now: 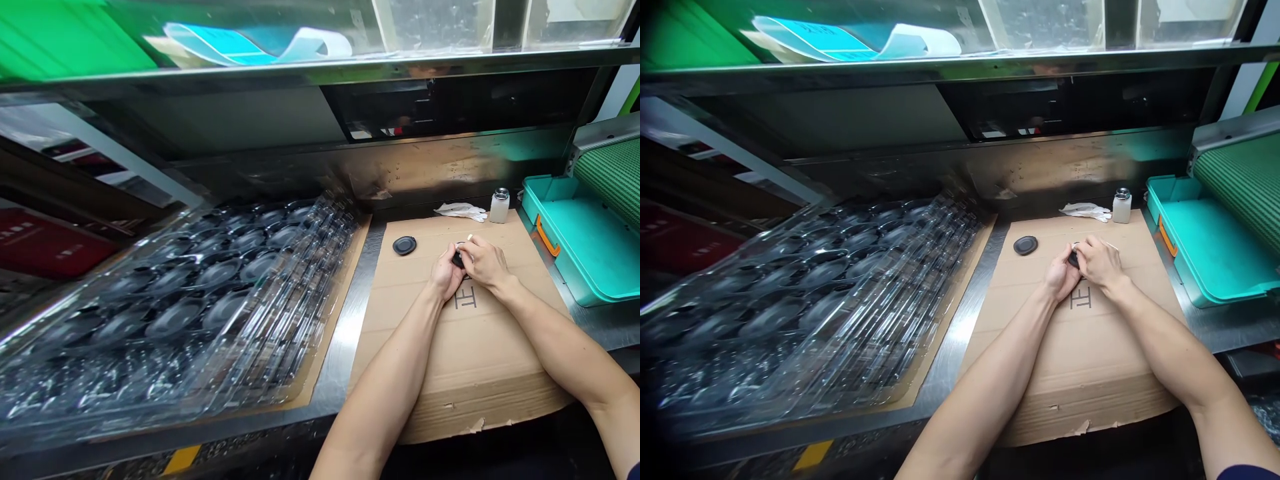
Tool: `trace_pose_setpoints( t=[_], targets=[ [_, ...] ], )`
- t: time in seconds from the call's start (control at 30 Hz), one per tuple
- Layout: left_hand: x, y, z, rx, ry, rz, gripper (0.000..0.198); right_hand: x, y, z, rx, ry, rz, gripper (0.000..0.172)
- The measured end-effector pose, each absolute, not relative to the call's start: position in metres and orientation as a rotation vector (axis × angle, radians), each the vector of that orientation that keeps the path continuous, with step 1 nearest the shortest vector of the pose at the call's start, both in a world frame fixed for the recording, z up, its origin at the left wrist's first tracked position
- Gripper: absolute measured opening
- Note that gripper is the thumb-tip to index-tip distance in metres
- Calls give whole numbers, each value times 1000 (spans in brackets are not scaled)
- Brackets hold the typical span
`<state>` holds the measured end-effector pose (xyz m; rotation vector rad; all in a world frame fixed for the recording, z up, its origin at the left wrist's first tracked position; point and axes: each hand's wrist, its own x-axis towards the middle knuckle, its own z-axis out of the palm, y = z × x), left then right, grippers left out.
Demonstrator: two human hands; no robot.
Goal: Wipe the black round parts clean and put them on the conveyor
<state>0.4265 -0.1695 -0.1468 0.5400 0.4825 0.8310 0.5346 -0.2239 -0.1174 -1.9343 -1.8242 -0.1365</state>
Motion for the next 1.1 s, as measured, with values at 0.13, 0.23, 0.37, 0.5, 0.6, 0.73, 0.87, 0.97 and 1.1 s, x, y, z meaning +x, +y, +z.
trace_pose_setpoints(
  t=[0.13,0.23,0.37,0.5,0.6,0.73,0.87,0.97,1.1],
  targets=[
    [428,-173,-145,565,495,824,34,537,-221,-117,-2001,-1709,-161,36],
    [429,-174,-145,563,513,857,36,538,-221,-116,-2084,-1697,-145,36],
    [428,-170,-147,526,534,920,39,537,-222,-116,-2152,-1733,-150,38],
    [428,-167,-148,500,584,941,40,531,-225,-115,-2146,-1814,-127,35],
    [425,-165,-147,524,589,943,42,526,-228,-114,-2131,-1788,-14,31],
    [415,-155,-145,512,583,928,44,530,-228,-118,-1706,-1844,630,21],
    [403,-142,-143,462,592,956,44,551,-223,-121,-1491,-1613,767,26],
    [398,-139,-142,444,549,923,46,569,-220,-119,-1560,-1567,701,37],
    [396,-141,-139,409,507,905,39,586,-218,-120,-1740,-1561,415,53]
  ],
)
